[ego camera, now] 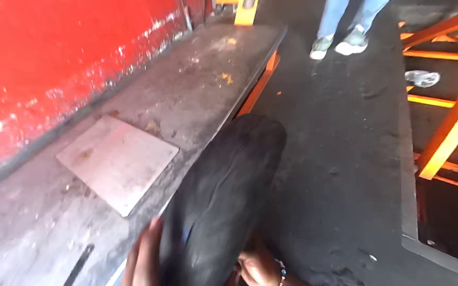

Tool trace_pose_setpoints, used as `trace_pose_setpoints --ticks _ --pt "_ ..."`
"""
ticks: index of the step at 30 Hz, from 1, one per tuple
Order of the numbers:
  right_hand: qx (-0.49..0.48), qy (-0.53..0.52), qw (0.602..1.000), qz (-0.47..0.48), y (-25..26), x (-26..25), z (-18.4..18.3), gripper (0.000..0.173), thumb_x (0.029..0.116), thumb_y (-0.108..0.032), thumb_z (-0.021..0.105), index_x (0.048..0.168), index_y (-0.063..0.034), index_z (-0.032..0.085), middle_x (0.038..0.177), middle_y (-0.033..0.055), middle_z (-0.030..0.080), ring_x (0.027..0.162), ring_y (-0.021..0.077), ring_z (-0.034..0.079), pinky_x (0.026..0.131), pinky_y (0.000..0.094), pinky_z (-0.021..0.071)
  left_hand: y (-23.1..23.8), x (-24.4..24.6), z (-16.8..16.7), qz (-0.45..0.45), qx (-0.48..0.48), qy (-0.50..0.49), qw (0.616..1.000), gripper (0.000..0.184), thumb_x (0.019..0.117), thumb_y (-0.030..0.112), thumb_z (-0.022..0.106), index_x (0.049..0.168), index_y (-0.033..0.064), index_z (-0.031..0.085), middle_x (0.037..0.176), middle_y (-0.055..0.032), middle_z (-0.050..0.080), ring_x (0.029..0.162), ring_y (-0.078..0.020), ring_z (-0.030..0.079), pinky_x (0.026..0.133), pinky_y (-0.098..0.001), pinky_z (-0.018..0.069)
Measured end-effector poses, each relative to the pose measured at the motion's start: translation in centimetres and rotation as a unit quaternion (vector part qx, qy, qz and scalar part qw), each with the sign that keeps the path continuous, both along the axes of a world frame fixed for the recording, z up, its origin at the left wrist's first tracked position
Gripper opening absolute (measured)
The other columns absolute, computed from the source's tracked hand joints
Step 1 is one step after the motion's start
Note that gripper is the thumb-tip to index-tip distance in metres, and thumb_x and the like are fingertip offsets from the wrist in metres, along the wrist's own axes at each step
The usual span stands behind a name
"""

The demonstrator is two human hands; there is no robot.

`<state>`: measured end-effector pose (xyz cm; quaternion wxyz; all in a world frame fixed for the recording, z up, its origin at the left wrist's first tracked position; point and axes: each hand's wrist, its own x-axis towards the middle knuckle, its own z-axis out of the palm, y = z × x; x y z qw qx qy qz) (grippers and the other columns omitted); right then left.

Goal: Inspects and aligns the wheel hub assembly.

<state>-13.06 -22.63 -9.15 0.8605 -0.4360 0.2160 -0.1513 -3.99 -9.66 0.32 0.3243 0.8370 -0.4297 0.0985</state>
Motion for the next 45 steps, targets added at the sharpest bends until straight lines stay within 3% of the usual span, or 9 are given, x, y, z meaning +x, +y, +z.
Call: trace_pose_setpoints --ticks 2,6,11,15,19,23,27,31,45 --pt "-0.367 0.066 0.915 0.153 -0.5 -1.9 -3.5 0.057 0.0824 -0.002 0.071 0.138 0.0034 0.060 0.130 0.0127 0.069 0.115 0.0149 0.067 0.101 0.0309 0.0522 -2.6 1.1 3.6 0.015 0.072 -0.036 0.997 0.106 0.0689 0.063 0.081 0.144 -0.0045 0.051 0.120 -0.0306 0.067 0.100 -0.0387 0.070 0.080 -0.0534 0.0565" --pt "-0.741 0.103 0.645 0.157 -6.5 0.2 -8.3 0.066 0.0736 -0.008 0.078 0.138 -0.0104 0.065 0.134 0.0123 0.069 0.105 0.0370 0.072 0.084 0.0563 0.0583 -4.5 3.4 4.5 -0.001 0.095 -0.055 0.994 0.097 0.0688 0.069 0.075 0.146 0.0123 0.058 0.123 -0.0177 0.068 0.095 -0.0293 0.070 0.070 -0.0502 0.0563" --pt "-0.385 0.164 0.873 0.251 -0.4 -0.1 -4.7 0.063 0.0889 -0.014 0.069 0.149 -0.0045 0.051 0.140 0.0183 0.059 0.116 0.0251 0.063 0.098 0.0404 0.0527 -4.2 3.4 4.7 0.015 0.112 -0.022 0.993 0.097 0.0702 0.070 0.075 0.145 0.0116 0.058 0.129 -0.0210 0.065 0.104 -0.0322 0.068 0.079 -0.0519 0.0560" --pt "-0.669 0.158 0.705 0.176 -4.8 0.1 -7.7 0.054 0.0810 -0.013 0.073 0.134 -0.0108 0.068 0.124 0.0164 0.072 0.100 0.0368 0.072 0.082 0.0560 0.0568 -4.0 3.4 4.3 0.028 0.106 -0.024 0.994 0.097 0.0710 0.069 0.075 0.145 0.0091 0.058 0.126 -0.0212 0.066 0.102 -0.0316 0.068 0.076 -0.0498 0.0562" --pt "-0.415 0.165 0.873 0.198 -0.4 0.1 -4.8 0.054 0.0849 -0.018 0.076 0.134 0.0005 0.064 0.135 0.0235 0.063 0.124 0.0334 0.062 0.108 0.0505 0.0469 -4.4 3.6 4.6 0.040 0.106 -0.002 0.994 0.097 0.0702 0.068 0.076 0.145 0.0095 0.057 0.128 -0.0205 0.066 0.103 -0.0336 0.068 0.076 -0.0530 0.0561" --pt "-0.576 0.211 0.737 0.282 -4.8 1.3 -6.3 0.050 0.0897 -0.017 0.067 0.139 -0.0105 0.063 0.133 0.0134 0.068 0.113 0.0354 0.067 0.091 0.0564 0.0512 -4.0 3.5 4.4 0.041 0.113 -0.007 0.993 0.098 0.0714 0.068 0.075 0.146 0.0073 0.056 0.128 -0.0229 0.065 0.103 -0.0357 0.068 0.076 -0.0544 0.0554" --pt "-0.356 0.193 0.883 0.237 -0.6 0.7 -3.9 0.054 0.0891 -0.017 0.073 0.139 0.0000 0.060 0.139 0.0227 0.061 0.130 0.0320 0.058 0.113 0.0477 0.0417 -4.1 3.5 4.7 0.030 0.108 -0.003 0.994 0.098 0.0714 0.066 0.077 0.145 0.0038 0.057 0.129 -0.0273 0.063 0.105 -0.0384 0.067 0.079 -0.0537 0.0559" --pt "-0.589 0.193 0.730 0.287 -4.0 1.0 -6.3 0.061 0.0859 -0.017 0.072 0.144 -0.0066 0.058 0.138 0.0159 0.065 0.119 0.0373 0.065 0.094 0.0572 0.0501 -3.4 3.0 4.5 0.024 0.117 -0.004 0.993 0.099 0.0728 0.065 0.078 0.144 0.0005 0.055 0.130 -0.0277 0.063 0.107 -0.0372 0.067 0.082 -0.0520 0.0555" --pt "-0.580 0.124 0.772 0.229 -0.6 0.8 -6.8 0.045 0.0859 -0.006 0.066 0.131 0.0006 0.065 0.147 0.0256 0.053 0.120 0.0427 0.063 0.091 0.0534 0.0541 -2.8 2.7 4.9 0.029 0.128 0.021 0.991 0.101 0.0746 0.062 0.079 0.146 -0.0036 0.051 0.133 -0.0316 0.059 0.113 -0.0385 0.064 0.091 -0.0497 0.0538"
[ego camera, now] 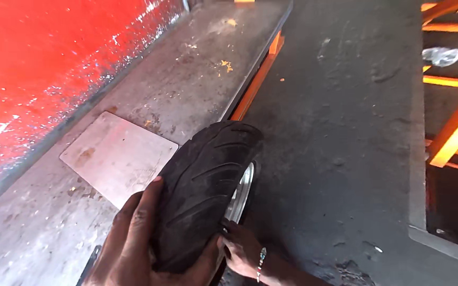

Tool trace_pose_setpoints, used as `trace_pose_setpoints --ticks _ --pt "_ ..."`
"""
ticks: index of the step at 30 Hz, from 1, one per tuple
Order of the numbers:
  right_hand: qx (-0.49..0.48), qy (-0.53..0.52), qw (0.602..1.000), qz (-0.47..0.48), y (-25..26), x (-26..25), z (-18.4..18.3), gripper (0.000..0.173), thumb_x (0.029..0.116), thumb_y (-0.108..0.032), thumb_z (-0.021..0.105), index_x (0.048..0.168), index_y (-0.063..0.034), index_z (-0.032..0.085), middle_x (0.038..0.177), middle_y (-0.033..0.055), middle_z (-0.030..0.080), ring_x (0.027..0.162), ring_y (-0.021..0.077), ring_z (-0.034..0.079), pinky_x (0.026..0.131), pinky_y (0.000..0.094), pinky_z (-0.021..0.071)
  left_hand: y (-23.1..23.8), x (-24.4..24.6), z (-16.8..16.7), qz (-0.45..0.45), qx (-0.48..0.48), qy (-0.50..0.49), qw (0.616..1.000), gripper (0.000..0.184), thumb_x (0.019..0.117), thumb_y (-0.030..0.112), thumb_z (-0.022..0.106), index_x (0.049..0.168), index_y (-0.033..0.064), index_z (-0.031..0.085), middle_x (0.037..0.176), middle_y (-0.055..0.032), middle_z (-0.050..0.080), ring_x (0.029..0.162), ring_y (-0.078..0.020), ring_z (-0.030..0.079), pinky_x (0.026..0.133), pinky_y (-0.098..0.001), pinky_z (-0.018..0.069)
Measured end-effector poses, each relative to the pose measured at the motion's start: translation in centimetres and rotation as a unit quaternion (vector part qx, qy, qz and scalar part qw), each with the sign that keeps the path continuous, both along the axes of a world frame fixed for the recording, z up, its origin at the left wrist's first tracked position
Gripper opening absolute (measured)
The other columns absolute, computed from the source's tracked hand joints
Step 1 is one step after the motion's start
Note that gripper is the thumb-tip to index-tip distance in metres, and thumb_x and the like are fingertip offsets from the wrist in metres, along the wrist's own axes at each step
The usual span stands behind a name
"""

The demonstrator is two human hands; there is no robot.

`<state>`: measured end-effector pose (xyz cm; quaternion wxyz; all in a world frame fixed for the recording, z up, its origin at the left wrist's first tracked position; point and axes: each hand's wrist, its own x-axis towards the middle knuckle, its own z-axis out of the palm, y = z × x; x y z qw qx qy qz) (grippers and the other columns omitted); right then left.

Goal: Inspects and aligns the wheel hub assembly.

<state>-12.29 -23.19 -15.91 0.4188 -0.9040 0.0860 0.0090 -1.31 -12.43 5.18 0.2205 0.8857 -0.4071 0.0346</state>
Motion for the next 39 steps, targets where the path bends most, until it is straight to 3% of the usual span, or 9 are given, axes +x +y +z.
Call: trace_pose_setpoints --ticks 3,8,12,17,21,25,30,34,39 --pt "0.188 -0.060 0.980 -0.007 0.7 -0.4 1.1 0.038 0.0885 -0.004 0.066 0.125 0.0062 0.067 0.138 0.0302 0.057 0.111 0.0363 0.066 0.093 0.0460 0.0547 0.0 -0.3 -0.1 0.005 -0.002 0.005 1.000 0.101 0.0748 0.060 0.080 0.146 -0.0053 0.049 0.133 -0.0334 0.058 0.113 -0.0385 0.064 0.092 -0.0495 0.0537" --pt "-0.108 0.042 0.992 0.054 -2.6 0.0 0.0 0.047 0.0894 -0.007 0.065 0.136 -0.0045 0.064 0.145 0.0162 0.060 0.123 0.0439 0.060 0.094 0.0598 0.0492 0.1 -1.0 -0.4 0.008 -0.006 -0.014 1.000 0.102 0.0752 0.058 0.081 0.145 -0.0088 0.049 0.133 -0.0356 0.057 0.113 -0.0400 0.064 0.093 -0.0495 0.0532" --pt "0.184 0.030 0.981 0.045 -0.8 -0.4 2.9 0.044 0.0873 -0.006 0.072 0.128 0.0097 0.064 0.135 0.0320 0.059 0.121 0.0433 0.060 0.104 0.0539 0.0468 0.2 -0.8 -0.4 0.008 -0.011 -0.020 1.000 0.103 0.0742 0.062 0.080 0.144 -0.0081 0.051 0.134 -0.0344 0.059 0.117 -0.0418 0.063 0.096 -0.0496 0.0529" --pt "-0.078 0.102 0.988 0.085 -3.0 0.0 1.3 0.058 0.0876 -0.014 0.070 0.144 -0.0080 0.058 0.150 0.0157 0.055 0.135 0.0434 0.050 0.103 0.0632 0.0399 0.4 -1.4 -0.4 0.015 -0.002 -0.023 1.000 0.101 0.0751 0.060 0.079 0.144 -0.0083 0.050 0.131 -0.0353 0.059 0.111 -0.0417 0.064 0.091 -0.0512 0.0531" --pt "0.197 0.096 0.974 0.059 -1.6 -0.4 4.4 0.047 0.0891 -0.011 0.073 0.133 0.0050 0.062 0.128 0.0295 0.063 0.119 0.0417 0.061 0.103 0.0563 0.0459 0.1 -1.3 -0.4 0.010 -0.011 -0.031 0.999 0.101 0.0745 0.061 0.079 0.144 -0.0071 0.052 0.133 -0.0346 0.059 0.115 -0.0423 0.063 0.095 -0.0508 0.0526" --pt "-0.048 0.176 0.980 0.082 -3.4 0.6 2.4 0.058 0.0909 -0.019 0.067 0.147 -0.0112 0.054 0.150 0.0172 0.053 0.137 0.0417 0.047 0.106 0.0615 0.0363 0.0 -1.8 -0.5 0.011 -0.008 -0.035 0.999 0.101 0.0751 0.062 0.078 0.144 -0.0065 0.052 0.132 -0.0342 0.059 0.111 -0.0427 0.064 0.090 -0.0523 0.0532" --pt "0.333 0.065 0.940 -0.026 -0.8 -1.0 4.1 0.038 0.0921 -0.006 0.067 0.129 0.0030 0.063 0.109 0.0147 0.069 0.093 0.0159 0.066 0.084 0.0320 0.0548 -0.4 -2.1 -0.5 0.014 -0.011 -0.046 0.999 0.099 0.0750 0.064 0.076 0.144 -0.0038 0.054 0.132 -0.0334 0.060 0.111 -0.0439 0.065 0.087 -0.0541 0.0538" --pt "0.118 -0.017 0.992 -0.044 -1.4 -1.0 1.3 0.033 0.0934 -0.006 0.058 0.121 0.0037 0.071 0.119 0.0248 0.070 0.113 0.0402 0.066 0.099 0.0519 0.0493 -0.4 -2.4 -0.5 0.005 -0.009 -0.043 0.999 0.100 0.0755 0.062 0.078 0.144 -0.0057 0.052 0.132 -0.0346 0.058 0.112 -0.0420 0.064 0.090 -0.0510 0.0534" --pt "0.281 -0.095 0.935 -0.194 0.6 -2.0 1.5 0.023 0.0955 -0.009 0.058 0.108 0.0019 0.075 0.101 0.0119 0.074 0.092 0.0122 0.067 0.085 0.0295 0.0540 -0.3 -2.4 -0.4 -0.009 -0.005 -0.042 0.999 0.100 0.0755 0.061 0.079 0.144 -0.0054 0.052 0.133 -0.0338 0.058 0.114 -0.0414 0.063 0.092 -0.0515 0.0529"
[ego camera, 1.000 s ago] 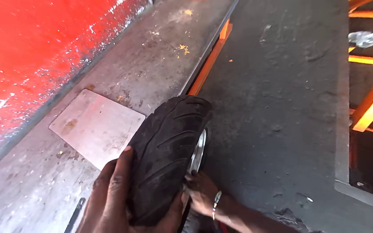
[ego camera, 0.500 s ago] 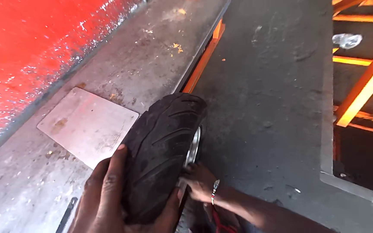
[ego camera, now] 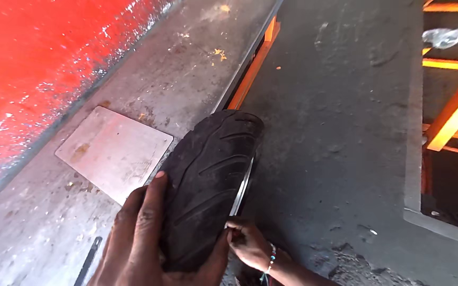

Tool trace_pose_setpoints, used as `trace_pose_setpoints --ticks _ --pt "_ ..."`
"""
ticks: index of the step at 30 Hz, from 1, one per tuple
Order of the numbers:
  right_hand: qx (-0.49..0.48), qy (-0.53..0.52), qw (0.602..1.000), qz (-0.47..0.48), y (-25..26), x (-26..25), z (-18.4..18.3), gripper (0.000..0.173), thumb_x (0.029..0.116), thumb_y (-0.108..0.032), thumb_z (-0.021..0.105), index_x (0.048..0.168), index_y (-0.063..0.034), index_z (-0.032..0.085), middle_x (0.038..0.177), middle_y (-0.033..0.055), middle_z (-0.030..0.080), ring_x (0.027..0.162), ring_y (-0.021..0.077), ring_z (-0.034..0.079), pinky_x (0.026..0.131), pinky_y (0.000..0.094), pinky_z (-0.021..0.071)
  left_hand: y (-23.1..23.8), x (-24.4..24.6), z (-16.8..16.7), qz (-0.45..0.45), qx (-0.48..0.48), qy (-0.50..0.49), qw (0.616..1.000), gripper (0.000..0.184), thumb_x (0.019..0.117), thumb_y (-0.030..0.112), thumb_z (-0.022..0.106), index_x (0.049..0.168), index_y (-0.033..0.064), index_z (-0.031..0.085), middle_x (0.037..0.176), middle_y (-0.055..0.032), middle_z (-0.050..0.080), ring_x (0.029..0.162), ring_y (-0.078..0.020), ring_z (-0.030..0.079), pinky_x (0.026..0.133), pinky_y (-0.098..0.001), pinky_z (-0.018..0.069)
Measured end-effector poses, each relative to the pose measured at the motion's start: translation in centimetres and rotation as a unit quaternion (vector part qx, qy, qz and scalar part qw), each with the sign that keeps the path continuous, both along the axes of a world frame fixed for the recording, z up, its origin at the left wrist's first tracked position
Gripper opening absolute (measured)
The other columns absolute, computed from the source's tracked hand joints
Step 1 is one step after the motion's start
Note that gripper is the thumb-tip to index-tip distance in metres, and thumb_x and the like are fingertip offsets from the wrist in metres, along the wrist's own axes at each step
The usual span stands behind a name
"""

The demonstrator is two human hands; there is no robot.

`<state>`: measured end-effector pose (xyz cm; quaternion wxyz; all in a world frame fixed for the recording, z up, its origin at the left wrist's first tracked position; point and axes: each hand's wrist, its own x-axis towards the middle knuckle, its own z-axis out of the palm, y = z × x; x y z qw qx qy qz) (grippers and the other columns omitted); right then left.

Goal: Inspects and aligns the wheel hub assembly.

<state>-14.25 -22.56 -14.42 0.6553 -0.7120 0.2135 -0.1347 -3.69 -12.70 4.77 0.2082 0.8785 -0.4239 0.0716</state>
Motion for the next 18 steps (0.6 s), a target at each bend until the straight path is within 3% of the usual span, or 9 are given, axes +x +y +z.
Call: trace_pose_setpoints --ticks 2,4,6,10,14,18 --pt "0.172 0.019 0.983 -0.064 -0.3 -0.3 0.5 0.021 0.0947 -0.004 0.060 0.112 0.0035 0.070 0.095 0.0019 0.070 0.082 0.0002 0.063 0.077 0.0184 0.0525 0.2 0.2 0.0 -0.007 0.006 0.001 1.000 0.100 0.0757 0.061 0.078 0.145 -0.0052 0.051 0.134 -0.0338 0.058 0.115 -0.0407 0.063 0.093 -0.0511 0.0526" --pt "0.340 0.028 0.931 -0.130 -0.8 -0.4 0.0 0.021 0.0928 0.006 0.061 0.112 0.0007 0.066 0.085 -0.0015 0.070 0.071 0.0032 0.065 0.067 0.0198 0.0554 0.3 0.3 0.0 -0.013 0.007 0.009 1.000 0.100 0.0762 0.061 0.078 0.145 -0.0056 0.050 0.135 -0.0340 0.057 0.116 -0.0398 0.062 0.094 -0.0505 0.0516" --pt "0.430 0.039 0.890 -0.143 -1.0 -0.9 -0.8 0.028 0.0948 0.010 0.058 0.121 -0.0002 0.061 0.083 0.0014 0.068 0.066 0.0083 0.065 0.062 0.0232 0.0561 0.4 0.4 -0.1 -0.017 0.011 0.011 1.000 0.102 0.0764 0.064 0.077 0.146 -0.0054 0.049 0.135 -0.0341 0.056 0.116 -0.0397 0.061 0.094 -0.0511 0.0510" --pt "0.484 0.047 0.866 -0.117 -0.7 -1.4 -0.6 0.034 0.0959 0.010 0.053 0.128 -0.0017 0.058 0.086 0.0041 0.067 0.065 0.0119 0.066 0.061 0.0264 0.0583 0.2 0.5 -0.1 -0.014 0.006 -0.001 1.000 0.101 0.0769 0.066 0.076 0.146 -0.0041 0.050 0.133 -0.0328 0.058 0.114 -0.0393 0.063 0.092 -0.0516 0.0518" --pt "0.538 0.044 0.836 -0.101 -0.8 -1.1 0.7 0.019 0.1016 0.003 0.050 0.113 -0.0033 0.064 0.081 0.0061 0.069 0.062 0.0136 0.067 0.059 0.0284 0.0595 -0.4 0.4 -0.1 -0.009 0.003 -0.017 1.000 0.099 0.0759 0.065 0.076 0.143 -0.0039 0.053 0.130 -0.0322 0.060 0.111 -0.0386 0.064 0.089 -0.0518 0.0522" --pt "0.539 0.044 0.838 -0.073 -0.9 -1.0 1.1 0.015 0.1023 0.002 0.051 0.109 -0.0036 0.064 0.084 0.0065 0.072 0.065 0.0140 0.070 0.058 0.0268 0.0599 -0.5 0.5 0.0 -0.008 0.002 -0.018 1.000 0.098 0.0759 0.064 0.076 0.144 -0.0027 0.053 0.131 -0.0315 0.060 0.113 -0.0381 0.064 0.089 -0.0511 0.0525"
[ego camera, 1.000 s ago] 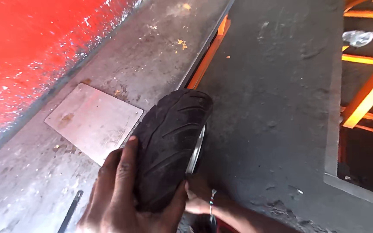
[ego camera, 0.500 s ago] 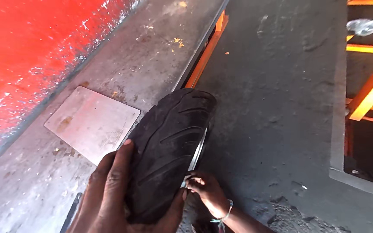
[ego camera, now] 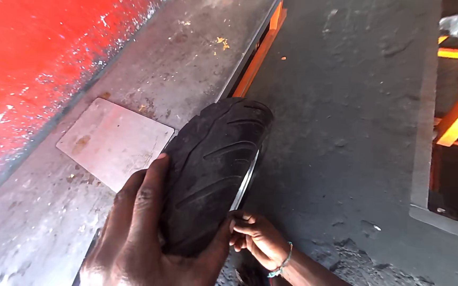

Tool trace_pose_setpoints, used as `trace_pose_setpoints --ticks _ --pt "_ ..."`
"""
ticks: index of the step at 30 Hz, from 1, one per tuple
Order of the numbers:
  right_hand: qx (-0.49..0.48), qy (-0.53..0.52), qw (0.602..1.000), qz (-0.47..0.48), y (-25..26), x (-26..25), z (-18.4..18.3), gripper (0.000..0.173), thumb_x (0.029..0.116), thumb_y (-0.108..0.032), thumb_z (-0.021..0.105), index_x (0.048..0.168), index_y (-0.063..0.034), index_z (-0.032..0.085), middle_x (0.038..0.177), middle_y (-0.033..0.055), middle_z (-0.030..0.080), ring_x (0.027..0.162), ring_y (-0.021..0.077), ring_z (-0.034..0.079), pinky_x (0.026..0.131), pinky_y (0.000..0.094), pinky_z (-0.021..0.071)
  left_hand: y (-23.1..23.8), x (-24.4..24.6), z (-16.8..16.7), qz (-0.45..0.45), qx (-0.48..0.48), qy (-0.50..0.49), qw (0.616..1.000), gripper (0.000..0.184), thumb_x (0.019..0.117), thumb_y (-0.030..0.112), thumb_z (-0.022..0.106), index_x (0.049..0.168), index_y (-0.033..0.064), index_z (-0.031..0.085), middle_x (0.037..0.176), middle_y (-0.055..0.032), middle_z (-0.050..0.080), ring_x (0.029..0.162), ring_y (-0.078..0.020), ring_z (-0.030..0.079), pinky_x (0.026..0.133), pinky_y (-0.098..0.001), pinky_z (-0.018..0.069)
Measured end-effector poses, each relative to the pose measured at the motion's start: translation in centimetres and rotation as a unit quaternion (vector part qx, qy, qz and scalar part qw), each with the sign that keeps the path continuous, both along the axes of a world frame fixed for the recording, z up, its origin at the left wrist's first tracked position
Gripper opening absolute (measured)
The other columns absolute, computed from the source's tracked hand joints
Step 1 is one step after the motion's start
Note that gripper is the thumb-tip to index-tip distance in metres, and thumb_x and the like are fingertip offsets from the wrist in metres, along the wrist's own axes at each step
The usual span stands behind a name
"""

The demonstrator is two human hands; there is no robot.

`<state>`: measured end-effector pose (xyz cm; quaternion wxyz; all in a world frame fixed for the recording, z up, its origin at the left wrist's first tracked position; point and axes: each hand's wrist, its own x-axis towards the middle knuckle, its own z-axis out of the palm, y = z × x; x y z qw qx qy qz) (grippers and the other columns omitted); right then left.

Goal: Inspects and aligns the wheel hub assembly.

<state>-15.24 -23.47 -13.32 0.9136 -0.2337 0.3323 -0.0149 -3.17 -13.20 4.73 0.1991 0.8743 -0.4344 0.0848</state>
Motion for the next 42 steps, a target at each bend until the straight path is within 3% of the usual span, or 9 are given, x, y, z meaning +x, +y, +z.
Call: trace_pose_setpoints --ticks 5,9,13,17,20,26,32,37,42 --pt "-0.253 0.037 0.966 0.030 0.1 0.2 -1.2 0.025 0.0978 0.003 0.055 0.122 0.0017 0.064 0.093 0.0008 0.069 0.077 0.0038 0.067 0.073 0.0202 0.0576 0.2 0.1 -0.1 -0.007 -0.002 0.002 1.000 0.100 0.0768 0.065 0.076 0.145 -0.0041 0.051 0.132 -0.0330 0.059 0.113 -0.0378 0.063 0.092 -0.0498 0.0514" --pt "-0.603 -0.013 0.786 0.134 0.3 0.4 -1.9 0.035 0.1010 -0.001 0.046 0.130 0.0033 0.065 0.124 0.0199 0.070 0.115 0.0260 0.068 0.103 0.0398 0.0516 0.4 0.4 -0.2 -0.014 -0.003 0.013 1.000 0.100 0.0760 0.063 0.078 0.145 -0.0039 0.050 0.132 -0.0332 0.058 0.115 -0.0369 0.062 0.094 -0.0490 0.0512" --pt "-0.817 -0.064 0.569 0.063 1.2 0.8 -3.5 0.038 0.0801 0.002 0.062 0.117 -0.0017 0.070 0.113 0.0136 0.075 0.099 0.0323 0.073 0.082 0.0453 0.0592 0.4 0.3 -0.1 -0.022 0.006 0.014 1.000 0.101 0.0765 0.062 0.077 0.144 -0.0067 0.048 0.132 -0.0346 0.057 0.116 -0.0388 0.061 0.095 -0.0503 0.0502" --pt "-0.902 -0.071 0.426 -0.016 0.0 2.1 -6.8 0.022 0.0928 -0.009 0.055 0.106 -0.0162 0.071 0.111 0.0031 0.076 0.094 0.0242 0.071 0.076 0.0381 0.0551 0.5 0.1 0.0 -0.019 0.011 0.015 1.000 0.101 0.0763 0.062 0.078 0.145 -0.0070 0.049 0.132 -0.0353 0.057 0.116 -0.0383 0.061 0.097 -0.0492 0.0493" --pt "-0.887 -0.048 0.457 0.050 -0.5 2.3 -7.2 0.031 0.0853 -0.010 0.063 0.114 -0.0124 0.075 0.111 0.0071 0.076 0.092 0.0288 0.071 0.073 0.0436 0.0543 0.5 0.1 -0.1 -0.025 0.005 0.019 0.999 0.102 0.0760 0.062 0.079 0.144 -0.0084 0.048 0.132 -0.0367 0.056 0.119 -0.0396 0.060 0.100 -0.0489 0.0483" --pt "-0.415 -0.041 0.852 0.317 0.7 1.3 3.1 0.071 0.0952 -0.010 0.062 0.157 -0.0002 0.029 0.126 0.0202 0.063 0.091 0.0236 0.067 0.080 0.0381 0.0562 0.2 0.0 0.3 -0.018 0.008 0.001 1.000 0.100 0.0752 0.061 0.079 0.142 -0.0073 0.052 0.131 -0.0352 0.059 0.117 -0.0416 0.062 0.097 -0.0501 0.0503" --pt "-0.709 0.012 0.569 0.416 -3.2 2.1 -2.5 0.075 0.0895 -0.010 0.067 0.158 -0.0047 0.037 0.137 0.0231 0.062 0.119 0.0435 0.062 0.097 0.0591 0.0472 0.6 0.1 0.2 -0.028 0.017 0.014 0.999 0.103 0.0767 0.062 0.078 0.145 -0.0074 0.047 0.134 -0.0364 0.055 0.119 -0.0409 0.060 0.098 -0.0504 0.0492" --pt "-0.433 -0.065 0.848 0.298 0.7 1.6 0.8 0.071 0.0903 -0.006 0.065 0.153 0.0003 0.032 0.128 0.0194 0.061 0.089 0.0198 0.065 0.077 0.0348 0.0551 0.5 0.6 0.2 -0.025 0.009 0.001 1.000 0.100 0.0750 0.064 0.078 0.143 -0.0053 0.053 0.132 -0.0326 0.060 0.114 -0.0397 0.064 0.093 -0.0511 0.0530" --pt "-0.706 0.009 0.563 0.429 -4.1 2.7 -2.9 0.070 0.0896 -0.008 0.066 0.155 -0.0051 0.042 0.132 0.0236 0.065 0.119 0.0435 0.062 0.099 0.0589 0.0471 0.7 1.0 0.0 -0.028 0.006 0.005 1.000 0.101 0.0754 0.065 0.077 0.145 -0.0034 0.051 0.132 -0.0316 0.060 0.113 -0.0373 0.064 0.089 -0.0516 0.0528"
